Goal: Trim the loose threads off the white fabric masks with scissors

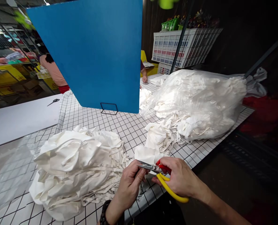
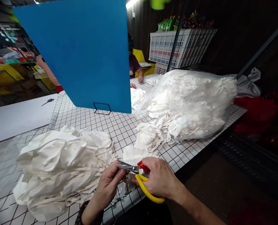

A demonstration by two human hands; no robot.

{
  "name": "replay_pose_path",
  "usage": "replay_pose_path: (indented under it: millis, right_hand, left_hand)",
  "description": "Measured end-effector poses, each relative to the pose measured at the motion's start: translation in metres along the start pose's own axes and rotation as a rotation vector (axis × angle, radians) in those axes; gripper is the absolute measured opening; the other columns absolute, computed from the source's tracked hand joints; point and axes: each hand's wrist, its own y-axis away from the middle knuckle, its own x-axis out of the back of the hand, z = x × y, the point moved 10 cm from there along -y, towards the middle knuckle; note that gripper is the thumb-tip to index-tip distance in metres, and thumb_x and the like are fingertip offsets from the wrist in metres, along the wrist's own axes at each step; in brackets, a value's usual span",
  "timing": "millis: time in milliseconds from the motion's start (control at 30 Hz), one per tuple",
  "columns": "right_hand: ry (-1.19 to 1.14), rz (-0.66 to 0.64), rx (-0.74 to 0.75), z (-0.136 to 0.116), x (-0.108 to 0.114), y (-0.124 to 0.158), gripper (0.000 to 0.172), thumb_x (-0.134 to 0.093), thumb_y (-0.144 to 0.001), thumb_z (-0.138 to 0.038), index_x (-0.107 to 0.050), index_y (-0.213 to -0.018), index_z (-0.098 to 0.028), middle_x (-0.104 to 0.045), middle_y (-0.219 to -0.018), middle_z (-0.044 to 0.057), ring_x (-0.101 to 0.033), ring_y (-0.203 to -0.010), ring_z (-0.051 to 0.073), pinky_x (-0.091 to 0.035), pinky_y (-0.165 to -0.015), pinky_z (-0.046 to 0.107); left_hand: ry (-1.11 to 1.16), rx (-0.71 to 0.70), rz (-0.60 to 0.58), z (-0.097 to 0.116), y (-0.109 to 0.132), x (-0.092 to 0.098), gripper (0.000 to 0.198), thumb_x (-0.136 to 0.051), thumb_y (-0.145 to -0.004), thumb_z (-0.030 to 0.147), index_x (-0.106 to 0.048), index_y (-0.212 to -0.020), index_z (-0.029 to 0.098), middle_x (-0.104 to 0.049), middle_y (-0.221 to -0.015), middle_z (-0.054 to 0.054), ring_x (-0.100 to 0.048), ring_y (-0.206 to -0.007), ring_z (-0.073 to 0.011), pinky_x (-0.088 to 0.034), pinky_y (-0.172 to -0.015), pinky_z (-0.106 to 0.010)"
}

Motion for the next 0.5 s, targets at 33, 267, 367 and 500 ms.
replay_pose_path:
  millis: [33,267,367,500]
  right_hand:
    - [-0.006,0.0,-0.001,0.0,-0.001,0.0,0.037,-0.075,-0.069,-0.052,-0.056,-0.069,-0.02,-0.056,-0.064,-0.002,-0.046,-0.057,0.013,-0.03,-0.053,0.025]
    - [-0.468,0.016,-0.146,0.057,0.001,-0.003,0.03,-0.077,-0.071,-0.04,-0.054,-0.07,-0.019,-0.046,-0.059,-0.006,-0.039,-0.053,0.009,-0.031,-0.049,0.022]
    - [-0.689,0.162,-0.255,0.112,0.015,-0.007,0.029,-0.076,-0.073,-0.04,-0.056,-0.075,-0.019,-0.055,-0.069,-0.003,-0.049,-0.061,0.011,-0.041,-0.056,0.023]
    - [-0.765,0.162,-0.306,0.147,-0.003,-0.018,0.038,-0.081,-0.064,-0.038,-0.058,-0.087,-0.019,-0.066,-0.098,0.006,-0.06,-0.075,0.015,-0.049,-0.068,0.028]
  left_hand:
    - [0.033,0.008,-0.002,-0.001,0.0,-0.001,0.025,-0.047,-0.097,0.032,-0.063,-0.085,0.018,-0.057,-0.083,-0.003,-0.055,-0.072,-0.0142,-0.044,-0.066,-0.025]
    - [0.234,0.015,0.05,-0.01,0.0,0.003,0.025,-0.049,-0.096,0.032,-0.066,-0.087,0.017,-0.055,-0.08,-0.003,-0.053,-0.069,-0.0138,-0.042,-0.07,-0.027]
    - [0.31,-0.004,0.121,-0.012,0.001,0.017,0.023,-0.049,-0.096,0.031,-0.066,-0.088,0.017,-0.055,-0.084,-0.004,-0.051,-0.076,-0.0155,-0.039,-0.073,-0.027]
    - [0.456,-0.042,0.186,-0.013,0.005,0.036,0.02,-0.051,-0.094,0.03,-0.064,-0.085,0.018,-0.057,-0.085,-0.005,-0.051,-0.087,-0.0186,-0.038,-0.082,-0.027]
